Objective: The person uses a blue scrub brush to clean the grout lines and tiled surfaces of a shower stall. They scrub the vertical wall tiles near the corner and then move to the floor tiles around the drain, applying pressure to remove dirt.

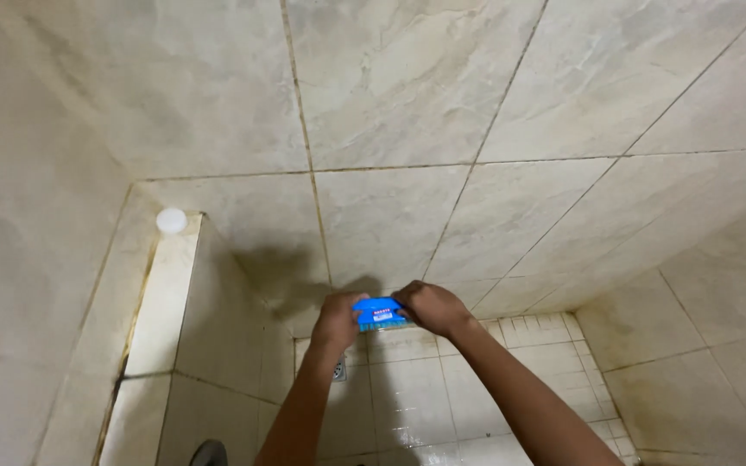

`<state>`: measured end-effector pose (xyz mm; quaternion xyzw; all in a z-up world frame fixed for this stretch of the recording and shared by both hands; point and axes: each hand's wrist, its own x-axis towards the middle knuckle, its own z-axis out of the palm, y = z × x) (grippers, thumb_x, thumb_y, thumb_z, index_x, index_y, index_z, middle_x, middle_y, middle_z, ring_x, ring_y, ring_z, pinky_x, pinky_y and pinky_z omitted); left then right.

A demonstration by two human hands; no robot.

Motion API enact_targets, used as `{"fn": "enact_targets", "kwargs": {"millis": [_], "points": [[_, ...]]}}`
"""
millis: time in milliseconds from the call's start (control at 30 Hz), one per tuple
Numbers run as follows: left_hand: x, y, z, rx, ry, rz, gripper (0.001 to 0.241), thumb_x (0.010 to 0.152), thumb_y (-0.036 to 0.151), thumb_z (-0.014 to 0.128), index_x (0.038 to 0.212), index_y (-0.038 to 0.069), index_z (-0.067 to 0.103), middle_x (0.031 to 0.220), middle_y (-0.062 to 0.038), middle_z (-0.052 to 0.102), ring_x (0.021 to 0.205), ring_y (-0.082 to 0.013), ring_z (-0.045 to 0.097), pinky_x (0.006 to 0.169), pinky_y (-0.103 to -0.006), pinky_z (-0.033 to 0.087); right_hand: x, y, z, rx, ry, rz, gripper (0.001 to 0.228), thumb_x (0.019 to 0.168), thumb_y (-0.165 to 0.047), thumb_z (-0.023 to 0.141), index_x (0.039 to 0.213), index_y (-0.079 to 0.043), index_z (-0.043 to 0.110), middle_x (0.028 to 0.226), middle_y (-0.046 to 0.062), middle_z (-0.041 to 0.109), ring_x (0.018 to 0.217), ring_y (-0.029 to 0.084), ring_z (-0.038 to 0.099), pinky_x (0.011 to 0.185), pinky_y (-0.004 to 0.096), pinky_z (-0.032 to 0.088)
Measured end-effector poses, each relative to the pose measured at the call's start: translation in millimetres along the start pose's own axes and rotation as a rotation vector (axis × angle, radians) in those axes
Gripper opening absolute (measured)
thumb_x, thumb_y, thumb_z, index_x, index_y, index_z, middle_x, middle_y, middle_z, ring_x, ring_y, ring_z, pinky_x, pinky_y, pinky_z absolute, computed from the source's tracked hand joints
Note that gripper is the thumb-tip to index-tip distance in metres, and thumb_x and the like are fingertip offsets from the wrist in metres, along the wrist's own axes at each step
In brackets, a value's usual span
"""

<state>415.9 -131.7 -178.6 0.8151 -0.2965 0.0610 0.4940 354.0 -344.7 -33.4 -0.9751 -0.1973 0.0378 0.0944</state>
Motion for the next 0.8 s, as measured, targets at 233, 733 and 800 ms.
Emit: {"fn": "enact_targets", "kwargs": {"millis": [233, 733, 800], "points": [[-6.1, -28.5, 39.6, -0.2, -0.077, -0.273, 0.053, 0.066, -0.015, 0.06, 0.114, 0.005, 0.074, 0.109, -0.016, 0.077, 0.098, -0.0264, 0.077, 0.082, -0.0372, 0.062, 10.3, 39.4, 57.9, 0.063, -0.074, 0.031, 0.03, 0.087, -0.023, 0.07, 0.113, -0.009, 0.071, 0.114, 0.013, 0.072, 0.108, 0.034, 0.065, 0.091, 0.045, 0.053], [-56.2, -206.6, 212.5, 0.048, -0.058, -0.212, 0.044, 0.077, -0.006, 0.064, 0.118, 0.009, 0.073, 0.122, -0.016, 0.071, 0.115, -0.0374, 0.062, 0.103, -0.0478, 0.047, 38.6, 179.1, 273.4, -0.036, -0.135, -0.065, 0.032, 0.091, -0.01, 0.06, 0.121, -0.001, 0.067, 0.113, 0.018, 0.069, 0.107, 0.032, 0.064, 0.096, 0.041, 0.052], [-54.4, -208.7, 225.9, 0.062, -0.111, -0.31, 0.046, 0.081, -0.008, 0.062, 0.121, 0.011, 0.072, 0.125, -0.014, 0.07, 0.119, -0.0365, 0.062, 0.106, -0.046, 0.046, 38.8, 190.0, 298.8, -0.155, -0.18, -0.048, 0.035, 0.085, -0.002, 0.058, 0.118, -0.002, 0.067, 0.117, 0.018, 0.068, 0.109, 0.032, 0.064, 0.096, 0.039, 0.054]]}}
